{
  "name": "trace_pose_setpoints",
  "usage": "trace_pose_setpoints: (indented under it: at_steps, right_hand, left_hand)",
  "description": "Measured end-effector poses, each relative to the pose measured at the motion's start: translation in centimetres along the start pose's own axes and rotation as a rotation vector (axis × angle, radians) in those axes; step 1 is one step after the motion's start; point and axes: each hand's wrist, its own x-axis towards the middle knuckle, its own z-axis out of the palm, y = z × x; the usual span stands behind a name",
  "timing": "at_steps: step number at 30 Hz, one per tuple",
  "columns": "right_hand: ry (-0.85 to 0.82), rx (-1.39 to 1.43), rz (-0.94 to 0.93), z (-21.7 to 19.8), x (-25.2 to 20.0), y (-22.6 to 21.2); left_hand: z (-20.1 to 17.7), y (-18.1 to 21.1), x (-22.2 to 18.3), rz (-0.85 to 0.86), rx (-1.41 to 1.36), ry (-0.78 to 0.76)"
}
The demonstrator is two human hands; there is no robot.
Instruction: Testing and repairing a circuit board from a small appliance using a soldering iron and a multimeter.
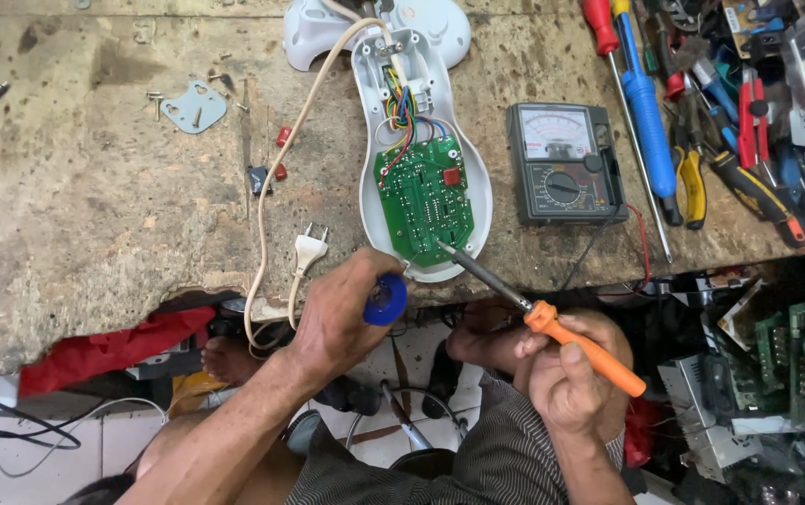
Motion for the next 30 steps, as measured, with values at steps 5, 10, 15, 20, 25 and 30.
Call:
trace_pose_setpoints:
  at_steps: [5,10,15,20,25,30]
  right_hand:
    - [0.018,-0.065,0.024,0.5,0.2,-0.1]
    - [0.017,-0.105,0.018,0.5,0.1,0.1]
    - [0.005,-0.060,0.041,0.2,0.0,0.4]
    - [0.020,-0.048,0.049,0.0,0.0,0.8]
    - [0.009,-0.074,0.039,0.5,0.1,0.3]
    - [0.051,-0.099,0.055,0.3,-0.1,0.4]
  left_hand:
    - [0.1,-0.1,0.0,-0.011,-0.002,-0.006]
    - [-0.2,0.2,0.4,-0.038,-0.027,-0.016]
    - [-0.3,0.5,0.7,-0.047,-0.046,-0.007]
    - [-0.1,0.2,0.4,-0.069,-0.021,-0.035]
    - [0.0,0.1,0.3,-0.052,-0.009,-0.029]
    - [0.1,0.0,0.2,-0.055,0.004,-0.035]
